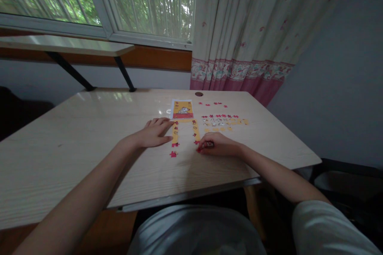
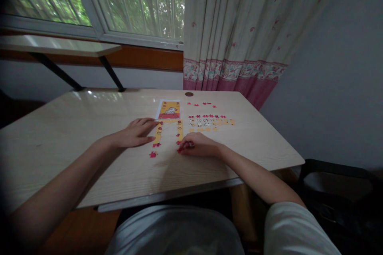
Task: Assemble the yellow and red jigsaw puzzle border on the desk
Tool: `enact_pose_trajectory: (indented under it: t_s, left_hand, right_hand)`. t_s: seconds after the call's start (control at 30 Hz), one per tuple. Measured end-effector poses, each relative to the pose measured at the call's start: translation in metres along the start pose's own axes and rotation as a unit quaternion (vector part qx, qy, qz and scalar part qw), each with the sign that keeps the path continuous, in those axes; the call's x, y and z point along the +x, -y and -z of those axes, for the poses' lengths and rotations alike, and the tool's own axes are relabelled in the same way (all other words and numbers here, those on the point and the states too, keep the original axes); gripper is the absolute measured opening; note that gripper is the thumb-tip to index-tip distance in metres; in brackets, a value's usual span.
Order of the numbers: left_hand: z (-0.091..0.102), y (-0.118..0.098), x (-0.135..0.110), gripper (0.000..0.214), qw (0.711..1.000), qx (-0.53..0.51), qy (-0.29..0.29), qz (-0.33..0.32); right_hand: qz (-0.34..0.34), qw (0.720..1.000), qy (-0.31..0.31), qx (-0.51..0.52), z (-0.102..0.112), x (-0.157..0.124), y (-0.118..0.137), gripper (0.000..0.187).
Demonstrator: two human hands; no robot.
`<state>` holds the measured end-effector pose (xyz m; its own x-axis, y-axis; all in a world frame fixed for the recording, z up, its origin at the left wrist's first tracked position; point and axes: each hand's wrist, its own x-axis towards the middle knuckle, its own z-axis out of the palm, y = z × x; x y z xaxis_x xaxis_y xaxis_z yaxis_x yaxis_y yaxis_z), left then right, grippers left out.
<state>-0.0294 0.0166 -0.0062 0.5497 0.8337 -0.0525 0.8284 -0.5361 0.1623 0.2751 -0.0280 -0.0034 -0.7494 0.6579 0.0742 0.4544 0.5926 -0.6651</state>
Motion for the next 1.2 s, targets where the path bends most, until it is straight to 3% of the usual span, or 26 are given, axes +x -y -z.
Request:
enact_pose_trajectory:
  t_s: [0.27, 0.43, 0.9, 1.07, 1.2]
  left_hand:
    - [0.003, -0.007, -0.004, 0.093, 0.993, -0.079, 0.000, -0.090]
    - [0.002, -0.010, -0.004, 0.105, 0.992, -0.087, 0.016, -0.089]
    - [0.004, -0.011, -0.003, 0.089, 0.993, -0.078, 0.001, -0.087]
    - [0.005, -0.006, -0.003, 0.092, 0.996, -0.062, 0.005, -0.066]
    - [0.004, -0.001, -0.003, 0.092, 0.997, -0.052, 0.007, -0.057]
  right_hand:
    - [0.033, 0.999, 0.004, -0.006, 0.000, -0.001, 0.000, 0.016]
    - [0.033, 0.999, 0.005, 0.007, -0.001, -0.001, -0.001, 0.016]
    - [0.012, 1.000, 0.007, 0.022, 0.001, -0.001, 0.000, 0.018]
    - [-0.049, 0.997, -0.061, 0.007, 0.014, 0.005, -0.013, 0.018]
    - [-0.102, 0.985, -0.140, -0.003, 0.048, 0.016, -0.043, 0.022]
